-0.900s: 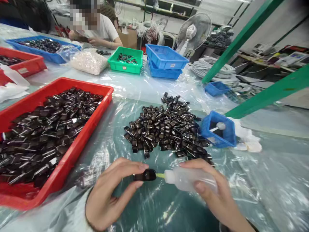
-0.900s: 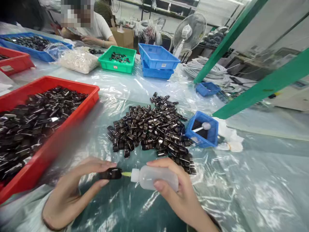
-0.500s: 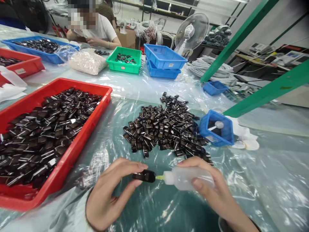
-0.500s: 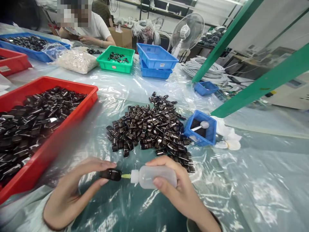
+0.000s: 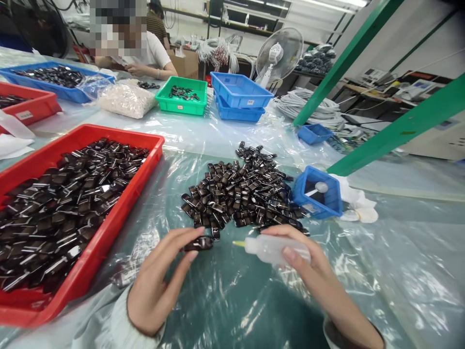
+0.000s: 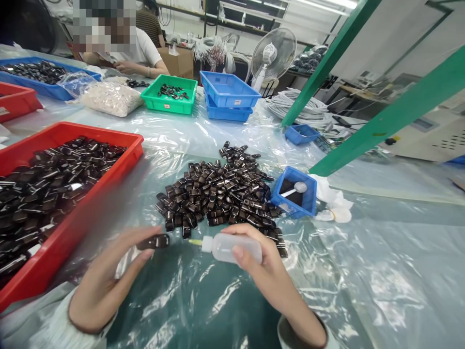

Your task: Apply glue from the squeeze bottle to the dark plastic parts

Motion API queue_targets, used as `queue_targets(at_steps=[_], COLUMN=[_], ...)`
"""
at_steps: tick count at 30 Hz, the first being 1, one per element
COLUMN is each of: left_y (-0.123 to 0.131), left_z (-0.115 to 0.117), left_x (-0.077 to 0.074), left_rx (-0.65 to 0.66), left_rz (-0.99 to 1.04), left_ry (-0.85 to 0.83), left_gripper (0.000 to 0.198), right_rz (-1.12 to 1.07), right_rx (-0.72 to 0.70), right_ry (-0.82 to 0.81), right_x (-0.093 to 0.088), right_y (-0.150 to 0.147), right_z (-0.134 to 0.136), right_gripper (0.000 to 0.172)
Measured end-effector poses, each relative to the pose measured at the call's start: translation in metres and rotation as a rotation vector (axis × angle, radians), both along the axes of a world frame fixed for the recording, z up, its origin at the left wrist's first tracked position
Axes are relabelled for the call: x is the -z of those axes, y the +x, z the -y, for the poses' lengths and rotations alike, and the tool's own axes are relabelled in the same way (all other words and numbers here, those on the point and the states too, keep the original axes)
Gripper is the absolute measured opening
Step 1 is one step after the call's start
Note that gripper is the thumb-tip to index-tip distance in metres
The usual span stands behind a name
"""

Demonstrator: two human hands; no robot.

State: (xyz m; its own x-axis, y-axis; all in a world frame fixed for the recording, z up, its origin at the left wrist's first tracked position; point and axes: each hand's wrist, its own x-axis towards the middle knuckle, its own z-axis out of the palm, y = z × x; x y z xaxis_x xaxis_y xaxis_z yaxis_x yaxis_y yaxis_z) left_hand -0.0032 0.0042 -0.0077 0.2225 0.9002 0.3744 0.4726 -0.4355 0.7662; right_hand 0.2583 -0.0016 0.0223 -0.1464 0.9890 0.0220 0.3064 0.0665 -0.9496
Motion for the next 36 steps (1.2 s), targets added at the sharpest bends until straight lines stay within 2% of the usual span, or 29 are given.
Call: queue_targets(at_steps=[2,5,7,10,13,15,16,17,18,19,21,23,25,28,32,36], left_y=[-0.002,-0.002,0.002,0.01,0.015,0.015,0.014,0.013,0.012,0.011,0.009,0.008,0.008,0.009,0.011,0.012], left_z=[-0.005,-0.01,-0.011,-0.007,-0.003,-0.002,-0.002,-0.003,-0.003,-0.004,-0.005,-0.007,-0.008,-0.008,-0.005,0.003], left_x=[0.002,0.005,0.005,0.004,0.003,0.003,0.005,0.006,0.009,0.011,0.018,0.025,0.03,0.033,0.027,0.017], left_rx=[-0.058,-0.079,-0.114,-0.165,-0.128,-0.106,-0.104,-0.107,-0.107,-0.103,-0.084,-0.068,-0.071,-0.087,-0.056,0.002], left_rz=[0.007,0.052,0.124,0.26,0.342,0.349,0.35,0.351,0.355,0.36,0.368,0.368,0.355,0.313,0.281,0.24], left_ry=[-0.052,-0.213,-0.325,-0.449,-0.525,-0.552,-0.564,-0.577,-0.59,-0.601,-0.614,-0.598,-0.565,-0.531,-0.522,-0.532], left_gripper=[0.031,0.03,0.031,0.033,0.032,0.031,0.03,0.03,0.03,0.031,0.035,0.037,0.039,0.043,0.041,0.034], right_rz=[-0.007,0.008,0.08,0.208,0.257,0.272,0.275,0.281,0.296,0.317,0.383,0.458,0.521,0.581,0.587,0.496], right_rx=[0.025,-0.034,-0.068,0.008,0.062,0.091,0.113,0.153,0.214,0.286,0.395,0.41,0.397,0.393,0.421,0.508], right_ry=[-0.07,-0.107,-0.037,0.078,0.121,0.145,0.161,0.174,0.189,0.209,0.228,0.207,0.19,0.189,0.214,0.279], right_x=[0.002,0.012,0.021,0.033,0.033,0.025,0.02,0.014,0.01,0.007,0.005,0.009,0.015,0.022,0.028,0.028], right_y=[0.001,-0.004,-0.011,-0.023,-0.023,-0.008,0.004,0.018,0.034,0.05,0.078,0.095,0.102,0.099,0.097,0.1], right_z=[-0.004,-0.008,-0.009,-0.007,-0.008,-0.011,-0.012,-0.013,-0.013,-0.013,-0.012,-0.01,-0.009,-0.01,-0.015,-0.018], right_gripper=[0.025,0.028,0.027,0.028,0.041,0.047,0.044,0.031,0.025,0.027,0.028,0.02,0.013,0.014,0.011,0.009])
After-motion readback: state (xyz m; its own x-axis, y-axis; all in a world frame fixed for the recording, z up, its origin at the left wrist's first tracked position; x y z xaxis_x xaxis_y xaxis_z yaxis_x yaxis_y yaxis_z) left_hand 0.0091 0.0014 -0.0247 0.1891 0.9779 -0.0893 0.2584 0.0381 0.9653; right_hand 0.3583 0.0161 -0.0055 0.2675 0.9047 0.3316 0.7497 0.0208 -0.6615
